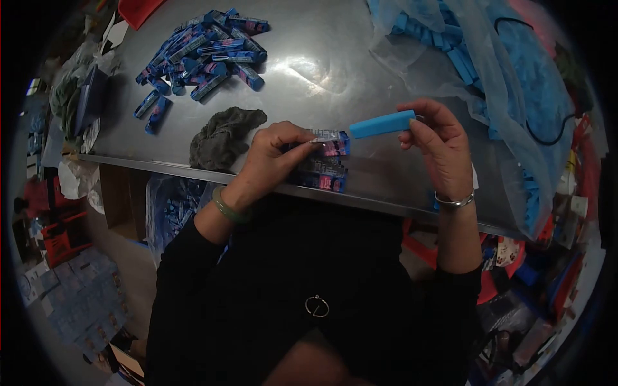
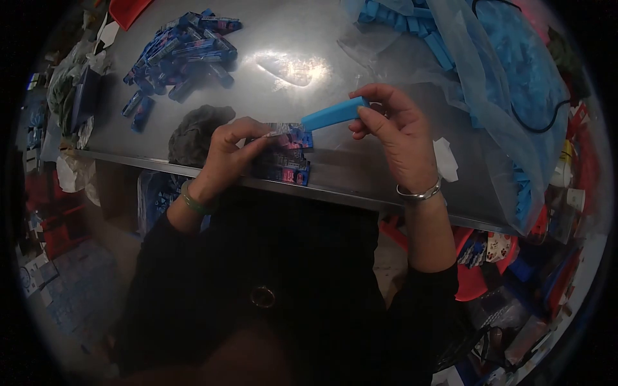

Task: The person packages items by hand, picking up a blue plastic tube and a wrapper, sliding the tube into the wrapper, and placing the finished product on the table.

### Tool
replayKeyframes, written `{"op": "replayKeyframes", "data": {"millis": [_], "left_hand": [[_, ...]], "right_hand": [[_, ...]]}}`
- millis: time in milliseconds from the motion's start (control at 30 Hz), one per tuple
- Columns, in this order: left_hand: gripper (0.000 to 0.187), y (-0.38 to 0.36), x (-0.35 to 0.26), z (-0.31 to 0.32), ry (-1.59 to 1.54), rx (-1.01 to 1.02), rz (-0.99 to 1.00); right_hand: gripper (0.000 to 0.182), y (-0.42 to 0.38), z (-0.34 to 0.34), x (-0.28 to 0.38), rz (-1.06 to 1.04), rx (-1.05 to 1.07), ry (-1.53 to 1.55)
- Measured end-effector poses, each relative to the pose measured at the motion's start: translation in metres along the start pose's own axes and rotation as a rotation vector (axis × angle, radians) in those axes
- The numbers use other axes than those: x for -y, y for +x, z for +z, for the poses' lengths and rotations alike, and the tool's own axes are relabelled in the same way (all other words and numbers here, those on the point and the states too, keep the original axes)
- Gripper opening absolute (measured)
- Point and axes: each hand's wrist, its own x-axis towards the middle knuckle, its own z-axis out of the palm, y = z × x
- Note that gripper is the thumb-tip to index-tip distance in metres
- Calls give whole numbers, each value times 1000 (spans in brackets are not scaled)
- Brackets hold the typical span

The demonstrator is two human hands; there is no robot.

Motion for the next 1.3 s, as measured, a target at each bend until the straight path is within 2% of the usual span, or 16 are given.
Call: {"op": "replayKeyframes", "data": {"millis": [267, 433, 500, 633, 733, 833, 900, 1200, 1267, 1300], "left_hand": [[6, -1, -5, -1, 231, 76, 118], [6, -2, -2, 0, 127, 100, 56], [6, -3, -2, 1, 85, 109, 49], [6, -3, -3, 2, 102, 139, 89], [6, -3, -2, 2, 101, 150, 112], [7, -3, -2, 2, 106, 154, 124], [8, -3, -1, 1, 116, 152, 140], [12, -1, -3, 6, 190, 132, 233], [17, -2, -10, 10, 100, 127, 89], [17, -2, -11, 14, 101, 127, 90]], "right_hand": [[28, -4, 1, -5, -41, -15, -127], [32, -5, 3, -2, -70, -29, -144], [31, -5, 0, 0, -145, -62, -164], [30, -2, -5, 8, -115, -89, -11], [30, 0, -5, 10, 3, -32, 71], [29, 1, -4, 10, 116, 37, -18], [28, 2, -3, 9, 110, 13, -145], [27, -1, 18, 14, -12, -14, -342], [25, -2, 23, 10, -28, -23, -354], [24, -3, 25, 8, -46, -33, -365]]}}
